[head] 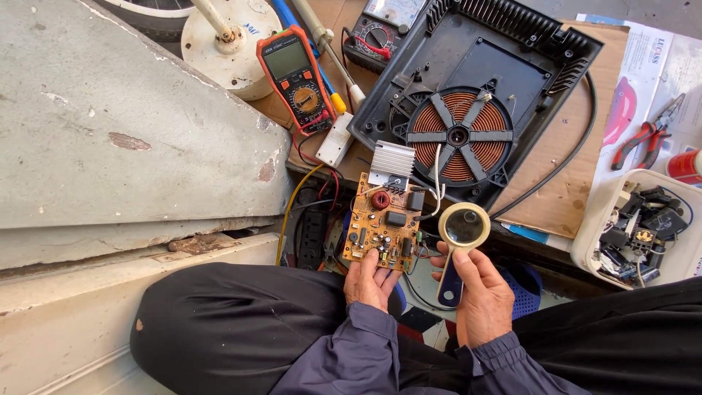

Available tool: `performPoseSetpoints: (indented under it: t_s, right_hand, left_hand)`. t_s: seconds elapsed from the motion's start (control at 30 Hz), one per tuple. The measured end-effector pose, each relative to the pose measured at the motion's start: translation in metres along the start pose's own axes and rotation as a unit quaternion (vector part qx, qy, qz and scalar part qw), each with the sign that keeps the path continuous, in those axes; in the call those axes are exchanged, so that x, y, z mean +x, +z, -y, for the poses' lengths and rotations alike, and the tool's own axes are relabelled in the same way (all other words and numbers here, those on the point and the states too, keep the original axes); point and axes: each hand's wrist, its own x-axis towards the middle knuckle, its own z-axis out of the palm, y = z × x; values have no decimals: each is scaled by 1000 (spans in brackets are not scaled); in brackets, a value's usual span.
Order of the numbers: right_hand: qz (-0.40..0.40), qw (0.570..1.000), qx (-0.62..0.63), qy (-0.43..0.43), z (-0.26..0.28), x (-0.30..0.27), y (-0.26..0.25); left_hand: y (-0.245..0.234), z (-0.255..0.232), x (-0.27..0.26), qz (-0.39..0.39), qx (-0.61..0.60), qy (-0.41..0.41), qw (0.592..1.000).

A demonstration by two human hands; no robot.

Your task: The person sits on the ground and uses a magnifying glass to inspect a circuit board held in their hands. They flip the board over to check both sides and then reach into a container to sort through various electronic components.

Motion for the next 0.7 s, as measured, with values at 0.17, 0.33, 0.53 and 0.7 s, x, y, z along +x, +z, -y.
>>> performPoseSetpoints:
  t_s: [0.17, 0.33, 0.53, 0.7]
  right_hand:
    - [19, 1000, -1, -16, -11, 6, -4]
    - [22, 1000, 3, 4, -14, 8, -4]
    - [10, 1000, 19, 21, -4, 2, 2]
    - [37, 999, -27, 20, 9, -9, 14]
  left_hand:
    - [8, -8, -13, -1, -4, 2, 1000]
    - [9, -10, -19, 11, 13, 11, 1000]
    - [8, -9, -17, 11, 22, 14, 1000]
    - [5, -4, -13, 2, 46, 29, 999]
